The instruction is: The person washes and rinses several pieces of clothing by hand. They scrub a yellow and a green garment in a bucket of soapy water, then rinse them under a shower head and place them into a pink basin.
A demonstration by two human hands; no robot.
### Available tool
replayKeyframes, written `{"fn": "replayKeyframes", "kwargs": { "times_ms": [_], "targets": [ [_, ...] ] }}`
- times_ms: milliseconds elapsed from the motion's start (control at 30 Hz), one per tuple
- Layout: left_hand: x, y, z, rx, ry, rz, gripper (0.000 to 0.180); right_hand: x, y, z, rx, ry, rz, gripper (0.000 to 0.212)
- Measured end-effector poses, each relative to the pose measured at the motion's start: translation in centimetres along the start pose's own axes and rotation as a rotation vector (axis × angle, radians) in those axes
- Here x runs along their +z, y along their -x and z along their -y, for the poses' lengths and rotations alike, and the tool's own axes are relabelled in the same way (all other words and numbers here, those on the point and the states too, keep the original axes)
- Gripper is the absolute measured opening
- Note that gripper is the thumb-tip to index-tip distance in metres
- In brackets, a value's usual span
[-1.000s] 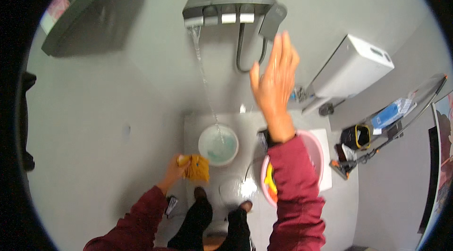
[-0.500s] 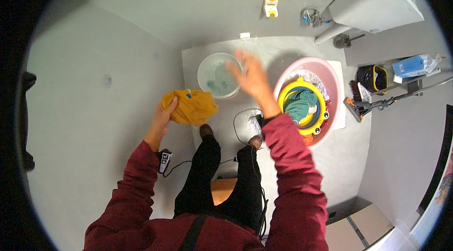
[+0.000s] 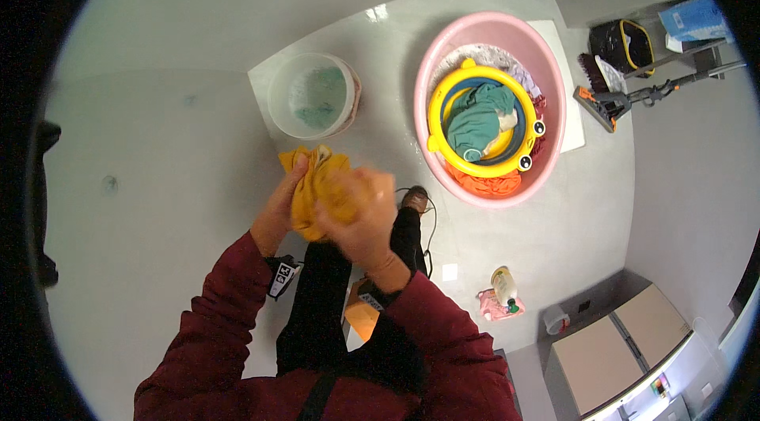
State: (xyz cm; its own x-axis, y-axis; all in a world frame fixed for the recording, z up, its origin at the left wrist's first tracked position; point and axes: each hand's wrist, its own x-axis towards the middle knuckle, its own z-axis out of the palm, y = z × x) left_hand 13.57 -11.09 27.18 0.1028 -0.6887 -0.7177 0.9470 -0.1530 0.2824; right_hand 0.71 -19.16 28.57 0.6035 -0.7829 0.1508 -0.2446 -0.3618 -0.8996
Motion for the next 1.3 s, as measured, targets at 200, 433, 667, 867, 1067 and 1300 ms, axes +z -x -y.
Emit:
{"fn": "replayKeyframes", "kwargs": {
  "times_ms": [200, 433, 667, 867, 1067, 1300],
  "targets": [
    [2.6, -2.1, 0.6, -0.283, -0.232, -0.032, 0.027, -2.9, -1.2, 0.9, -0.360, 0.010, 0.179, 0.033],
    [4.4, -4.8, -0.3, -0.295, -0.992, 0.118, 0.023, -3.5, -0.6, -1.2, -0.609, -0.085, 0.401, 0.016],
    [2.6, -7.5, 1.3, -0.171, -1.434, 0.160, 0.028, 0.1, 1.9, -5.4, -0.726, 0.004, 0.356, 0.009],
    [-0.5, -10.9, 4.0, -0.018, -1.686, 0.187, 0.034, 2.9, 3.9, -9.8, -0.679, 0.153, 0.456, 0.010],
    [-3.6, -11.9, 6.8, -0.062, -1.626, -0.021, 0.031, 3.6, 5.2, -13.1, -0.751, 0.124, 0.682, 0.009],
    [-5.0, -12.6, 7.2, -0.320, -0.282, -0.235, 0.017, -4.5, 1.9, -17.6, 0.046, -0.350, 0.261, 0.031]
  ]
}}
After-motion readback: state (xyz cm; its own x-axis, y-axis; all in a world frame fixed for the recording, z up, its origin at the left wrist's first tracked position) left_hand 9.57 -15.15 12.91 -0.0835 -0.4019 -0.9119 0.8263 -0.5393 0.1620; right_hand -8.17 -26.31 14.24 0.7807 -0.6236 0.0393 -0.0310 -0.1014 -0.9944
